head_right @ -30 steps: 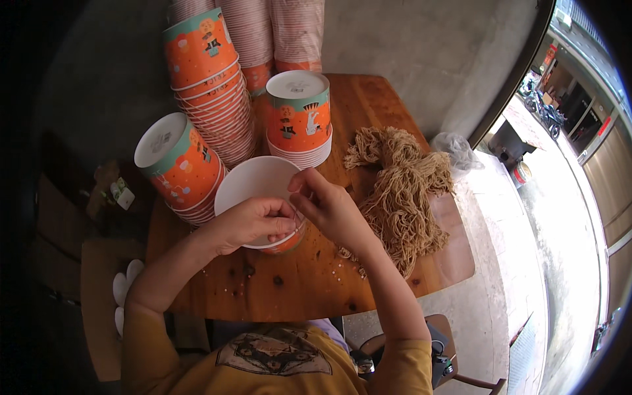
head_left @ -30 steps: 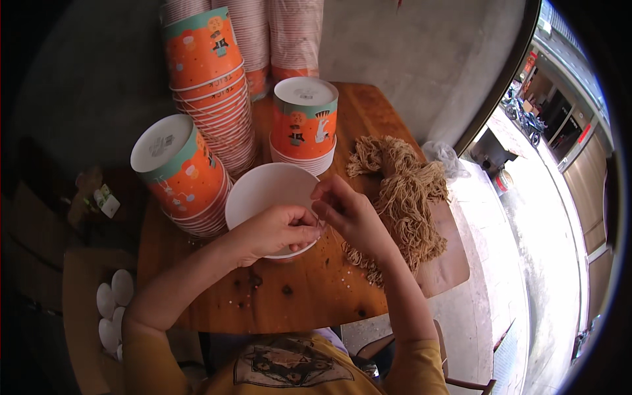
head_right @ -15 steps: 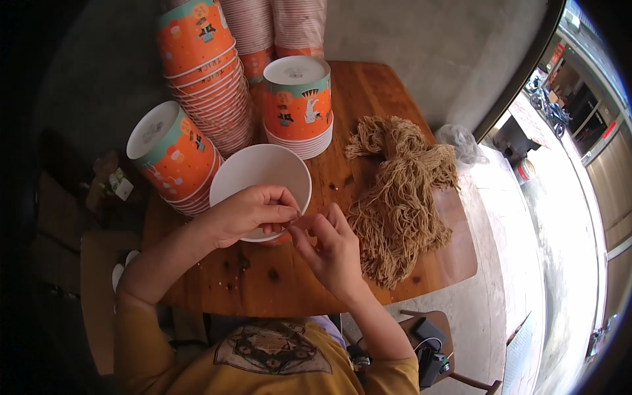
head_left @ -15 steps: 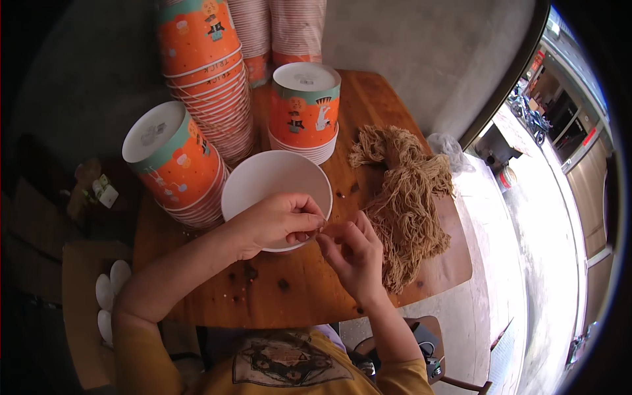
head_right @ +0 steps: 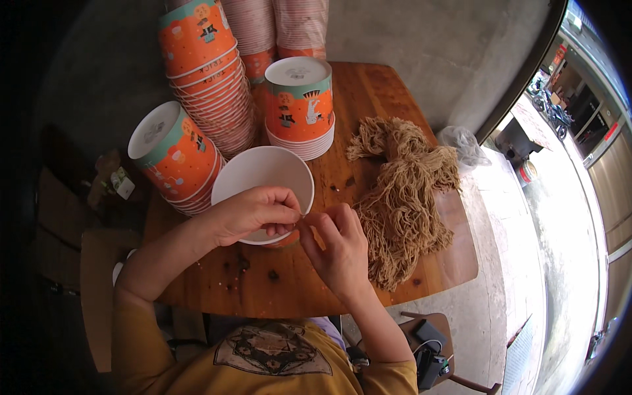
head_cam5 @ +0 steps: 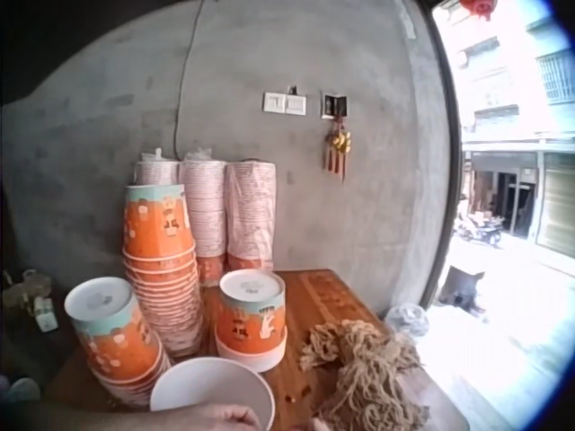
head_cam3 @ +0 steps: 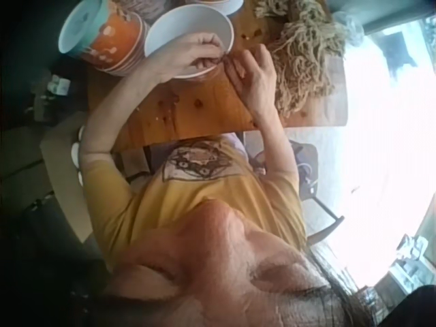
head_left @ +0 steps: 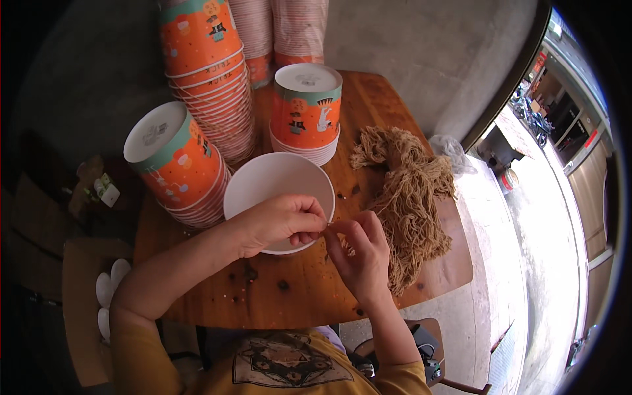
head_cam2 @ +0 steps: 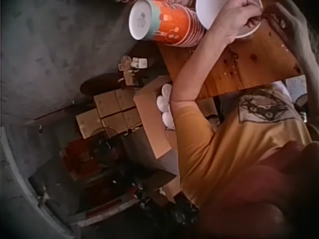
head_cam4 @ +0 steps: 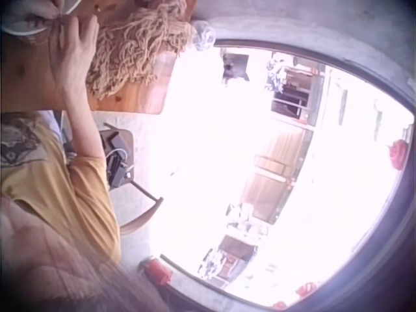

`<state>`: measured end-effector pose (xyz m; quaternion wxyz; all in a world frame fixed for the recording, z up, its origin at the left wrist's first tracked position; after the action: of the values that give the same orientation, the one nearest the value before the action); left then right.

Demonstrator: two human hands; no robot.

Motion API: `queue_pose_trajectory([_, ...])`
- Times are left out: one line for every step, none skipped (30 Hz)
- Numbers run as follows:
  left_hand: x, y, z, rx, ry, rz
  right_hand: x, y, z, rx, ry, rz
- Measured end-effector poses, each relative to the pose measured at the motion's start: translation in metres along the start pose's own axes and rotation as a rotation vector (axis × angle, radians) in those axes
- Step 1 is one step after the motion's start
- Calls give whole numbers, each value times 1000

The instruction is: Attaching thin brown strings to the rim of colorful paper bowls.

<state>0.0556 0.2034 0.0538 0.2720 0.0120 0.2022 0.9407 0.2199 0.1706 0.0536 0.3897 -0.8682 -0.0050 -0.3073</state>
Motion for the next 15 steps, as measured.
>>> queue_pose_trajectory([0,0,0,-1,-1,3,-1,1,0,-14,-24,-4])
queue_pose_trajectory([0,1,1,0,1,-3,-2,2,1,-29,-48,-8])
queue_pose_trajectory([0,1,1,2,2,-10,-3,2,0,-28,-51,-9])
queue_pose_trajectory([0,1,0,2,2,-8,-2,3,0,-65,-124,21])
queue_pose_trajectory([0,0,-2,15,47,-26,-2,4,0,-103,-196,51])
queue_pose_trajectory([0,0,-3,28,92,-44,-4,6,-2,-103,-197,50])
queue_pose_trajectory([0,0,-3,28,92,-43,-5,7,-3,-112,-212,62])
queue_pose_trajectory([0,0,-4,47,139,-53,-6,9,-4,-120,-227,73])
queue_pose_trajectory([0,0,-4,67,187,-62,-6,10,-8,-25,-136,55])
queue_pose_trajectory([-1,0,-3,68,188,-61,-8,11,-11,70,-45,36])
queue_pose_trajectory([-2,1,-3,95,180,-35,-6,9,-15,128,7,15])
queue_pose_trajectory([-2,2,-3,122,172,-9,-4,7,-14,127,7,14])
queue_pose_trajectory([-2,2,-2,124,174,-8,-4,7,-14,133,25,-3])
queue_pose_trajectory([-2,3,-1,105,182,-4,-3,7,-14,139,44,-20])
queue_pose_trajectory([-2,3,0,85,190,1,-3,8,-13,138,42,-21])
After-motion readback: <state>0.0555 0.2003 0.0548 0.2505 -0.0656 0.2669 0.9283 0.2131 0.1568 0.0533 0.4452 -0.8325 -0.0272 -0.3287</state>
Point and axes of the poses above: each hand's wrist, its own y-axis away from the middle knuckle, its own x-axis out of the back of the hand, z = x × y, the point moved 4 cm from there along -y, towards the middle knuckle, and after that the axes turned 3 degrees about x, right-handed, at the moved point
